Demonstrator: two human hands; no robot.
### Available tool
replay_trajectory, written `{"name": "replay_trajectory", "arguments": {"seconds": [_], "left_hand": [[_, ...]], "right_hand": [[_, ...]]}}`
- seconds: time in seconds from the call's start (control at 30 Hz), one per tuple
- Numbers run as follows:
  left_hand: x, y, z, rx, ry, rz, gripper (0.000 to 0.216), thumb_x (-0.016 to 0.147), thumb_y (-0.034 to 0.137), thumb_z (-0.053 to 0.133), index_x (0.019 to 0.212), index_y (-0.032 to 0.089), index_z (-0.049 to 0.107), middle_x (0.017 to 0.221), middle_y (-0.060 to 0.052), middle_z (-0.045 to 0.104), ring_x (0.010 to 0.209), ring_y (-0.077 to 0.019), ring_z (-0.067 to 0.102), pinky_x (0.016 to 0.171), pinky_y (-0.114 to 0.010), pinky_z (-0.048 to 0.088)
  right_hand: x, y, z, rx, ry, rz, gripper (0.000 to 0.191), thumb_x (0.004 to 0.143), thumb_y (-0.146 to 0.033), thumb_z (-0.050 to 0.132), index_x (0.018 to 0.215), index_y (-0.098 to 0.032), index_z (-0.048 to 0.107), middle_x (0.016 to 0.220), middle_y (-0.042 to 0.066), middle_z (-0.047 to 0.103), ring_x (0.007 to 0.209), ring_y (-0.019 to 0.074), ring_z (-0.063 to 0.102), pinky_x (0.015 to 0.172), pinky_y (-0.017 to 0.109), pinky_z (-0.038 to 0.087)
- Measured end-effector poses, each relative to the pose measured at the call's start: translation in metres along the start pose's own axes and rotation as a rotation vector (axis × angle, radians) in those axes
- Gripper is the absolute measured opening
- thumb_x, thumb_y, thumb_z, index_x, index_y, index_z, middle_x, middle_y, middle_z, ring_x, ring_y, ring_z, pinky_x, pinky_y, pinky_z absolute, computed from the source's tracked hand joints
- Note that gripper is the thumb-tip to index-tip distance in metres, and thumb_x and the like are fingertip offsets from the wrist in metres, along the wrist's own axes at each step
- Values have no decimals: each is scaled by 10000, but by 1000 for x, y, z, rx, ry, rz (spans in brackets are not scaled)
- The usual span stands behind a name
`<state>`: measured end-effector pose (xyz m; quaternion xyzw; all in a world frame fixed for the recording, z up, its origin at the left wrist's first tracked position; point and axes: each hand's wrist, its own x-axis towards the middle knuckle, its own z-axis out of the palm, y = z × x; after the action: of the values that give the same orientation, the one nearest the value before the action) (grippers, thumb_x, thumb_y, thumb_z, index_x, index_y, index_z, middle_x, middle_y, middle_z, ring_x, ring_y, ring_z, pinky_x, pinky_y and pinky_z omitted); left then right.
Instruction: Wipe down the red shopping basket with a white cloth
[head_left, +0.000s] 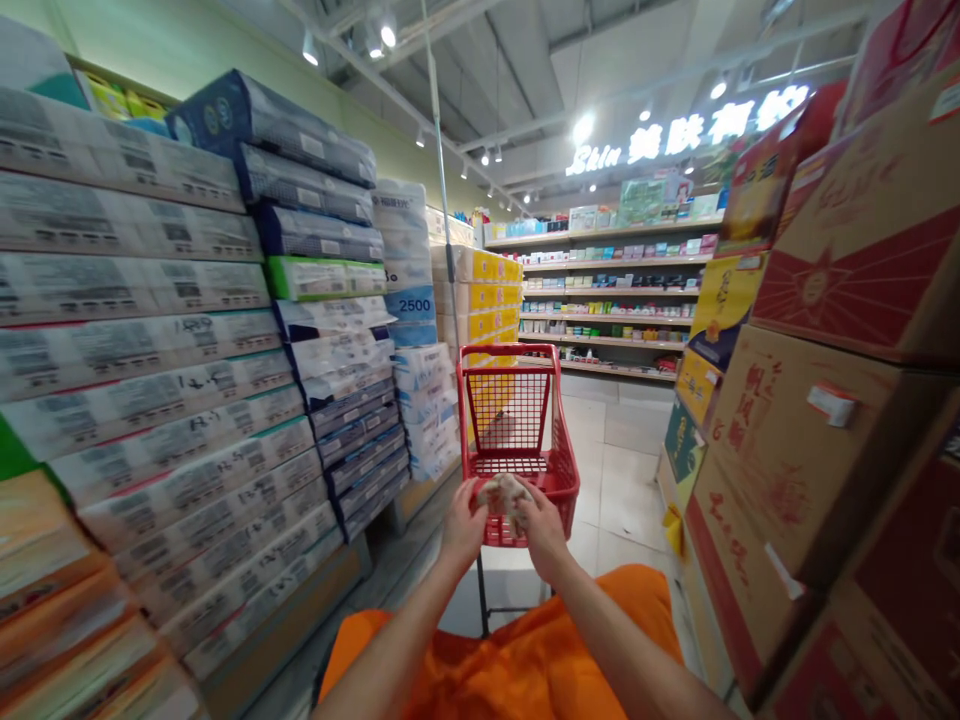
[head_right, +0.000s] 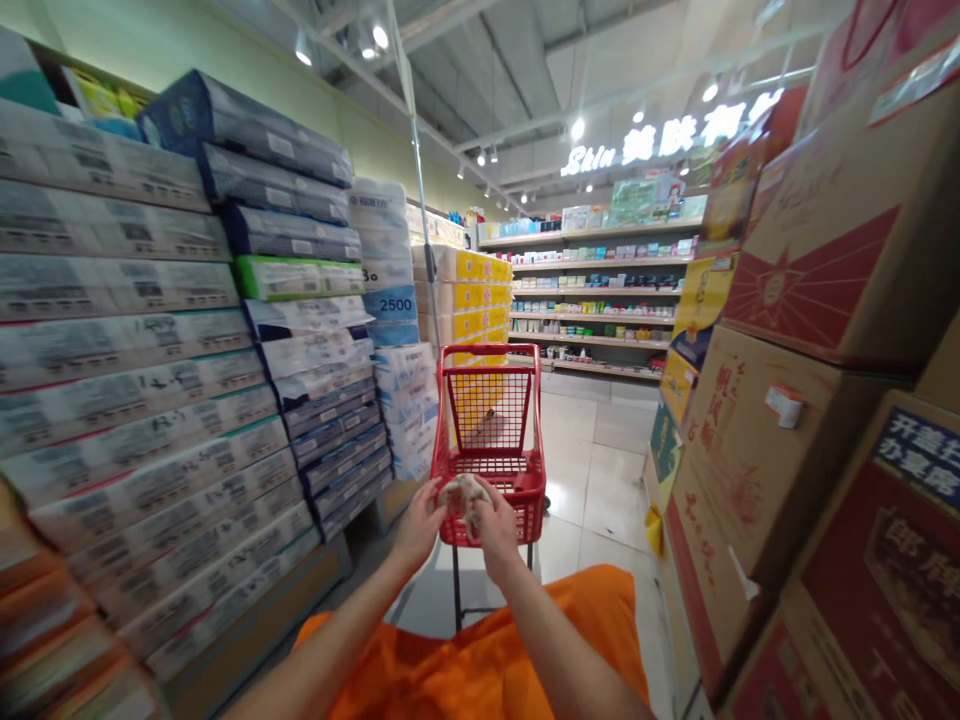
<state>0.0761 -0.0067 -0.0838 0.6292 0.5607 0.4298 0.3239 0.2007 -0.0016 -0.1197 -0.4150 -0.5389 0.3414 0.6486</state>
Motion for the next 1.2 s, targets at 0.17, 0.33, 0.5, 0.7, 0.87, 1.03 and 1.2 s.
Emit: {"name": "replay_trajectory", "arguments": {"seconds": [0.17,0.33,0.5,0.7,0.87,1.03,1.2], "left_hand": [[-19,-15,6,-657,-110,-366,225,676,242,572,880,148,562,691,-8,636,583,-95,586,609,-227,457],[-38,-29,-9,-754,-249,-552,261,717,434,488,754,188,567,611,11,601,562,-108,550,593,-239,420],[-47,-37,-30,-521,-402,-682,501,781,595,248,779,218,577,725,8,636,770,-132,571,711,-284,397],[-19,-41,-50,-391,-271,-478,452,812,513,267,1043,235,538,1059,-19,627,940,-150,572,725,-296,425],[-7,-67,-66,24,56,-444,381,805,333,356,1073,138,545,1155,-103,583,996,-191,565,777,-279,426],[-17,-86,-60,242,1,-411,343,760,206,440,1066,96,548,1160,-132,578,1075,-189,523,873,-241,370],[-25,-83,-42,421,-71,-328,399,766,182,434,1146,74,493,1212,-158,526,1127,-199,475,930,-249,314]], "right_hand": [[-18,-2,23,-173,-75,-189,360,772,-168,415,1083,-189,595,1083,69,612,1012,201,560,821,330,489],[-54,20,25,-745,-207,-556,443,764,-155,453,1206,-144,493,1347,140,370,1246,249,329,978,418,366],[-62,30,18,-895,-419,-846,422,782,-183,500,1202,-148,489,1301,119,442,1279,249,258,967,441,381],[-9,10,43,-949,-379,-1015,319,846,-105,414,1107,-206,567,1235,38,523,1280,209,261,1019,445,307],[-16,56,49,-1049,-473,-936,293,840,-141,453,1108,-181,564,1186,77,556,1184,189,417,995,369,350],[-39,70,36,-1051,-507,-947,278,842,-144,449,1089,-176,574,1111,65,602,1145,183,459,989,352,361],[-15,29,29,-1056,-458,-968,366,844,-102,400,1177,-193,520,1263,53,495,1263,219,300,1039,430,272]]}}
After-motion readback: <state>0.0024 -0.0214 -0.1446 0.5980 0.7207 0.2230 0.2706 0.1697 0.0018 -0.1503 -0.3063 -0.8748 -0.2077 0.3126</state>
